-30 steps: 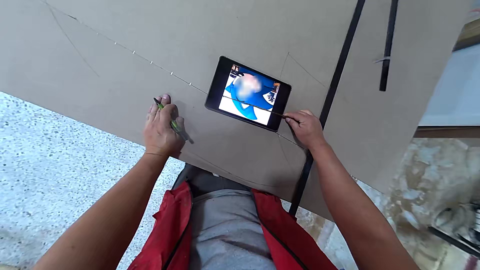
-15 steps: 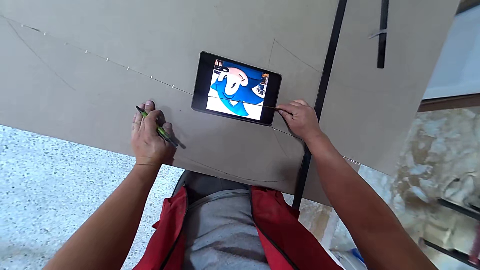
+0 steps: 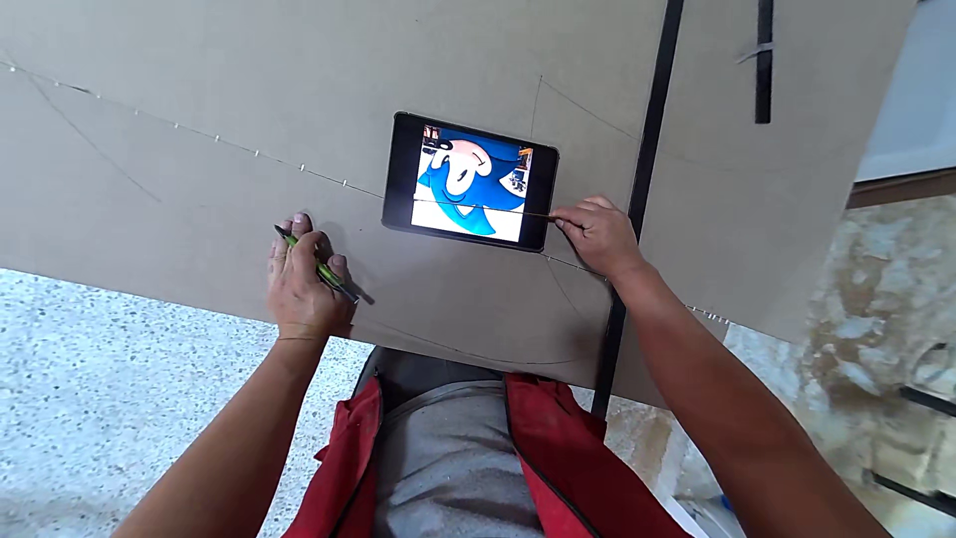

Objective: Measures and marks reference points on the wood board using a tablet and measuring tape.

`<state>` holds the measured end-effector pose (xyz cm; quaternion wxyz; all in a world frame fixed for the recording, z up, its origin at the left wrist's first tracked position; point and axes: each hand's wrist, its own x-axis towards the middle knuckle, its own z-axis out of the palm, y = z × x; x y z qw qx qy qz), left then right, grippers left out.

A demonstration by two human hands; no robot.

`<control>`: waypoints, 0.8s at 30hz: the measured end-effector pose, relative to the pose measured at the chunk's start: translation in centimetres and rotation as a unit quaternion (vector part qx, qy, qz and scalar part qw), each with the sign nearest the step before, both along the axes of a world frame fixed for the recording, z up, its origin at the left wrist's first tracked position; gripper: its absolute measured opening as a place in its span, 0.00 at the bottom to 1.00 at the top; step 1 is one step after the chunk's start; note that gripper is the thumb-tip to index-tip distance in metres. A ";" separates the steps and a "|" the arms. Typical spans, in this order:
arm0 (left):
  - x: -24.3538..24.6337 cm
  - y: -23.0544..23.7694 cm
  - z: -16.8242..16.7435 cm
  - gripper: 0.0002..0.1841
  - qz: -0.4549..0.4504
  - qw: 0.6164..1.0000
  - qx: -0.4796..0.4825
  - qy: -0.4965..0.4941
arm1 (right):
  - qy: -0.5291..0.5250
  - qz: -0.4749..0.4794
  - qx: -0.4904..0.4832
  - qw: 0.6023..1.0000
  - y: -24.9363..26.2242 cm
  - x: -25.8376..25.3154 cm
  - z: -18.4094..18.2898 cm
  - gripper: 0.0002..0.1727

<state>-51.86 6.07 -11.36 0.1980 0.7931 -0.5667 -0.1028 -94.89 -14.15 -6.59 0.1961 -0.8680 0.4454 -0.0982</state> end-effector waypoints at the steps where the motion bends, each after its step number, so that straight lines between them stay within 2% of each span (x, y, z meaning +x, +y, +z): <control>1: 0.0 0.0 0.0 0.30 -0.001 1.000 -0.002 -0.001 | 0.001 0.000 0.002 1.000 0.0 0.0 0.0 0.14; 24: 0.2 0.1 -0.3 0.30 0.000 1.000 0.005 0.002 | -0.001 0.005 0.014 1.000 1.2 -0.2 0.1 0.14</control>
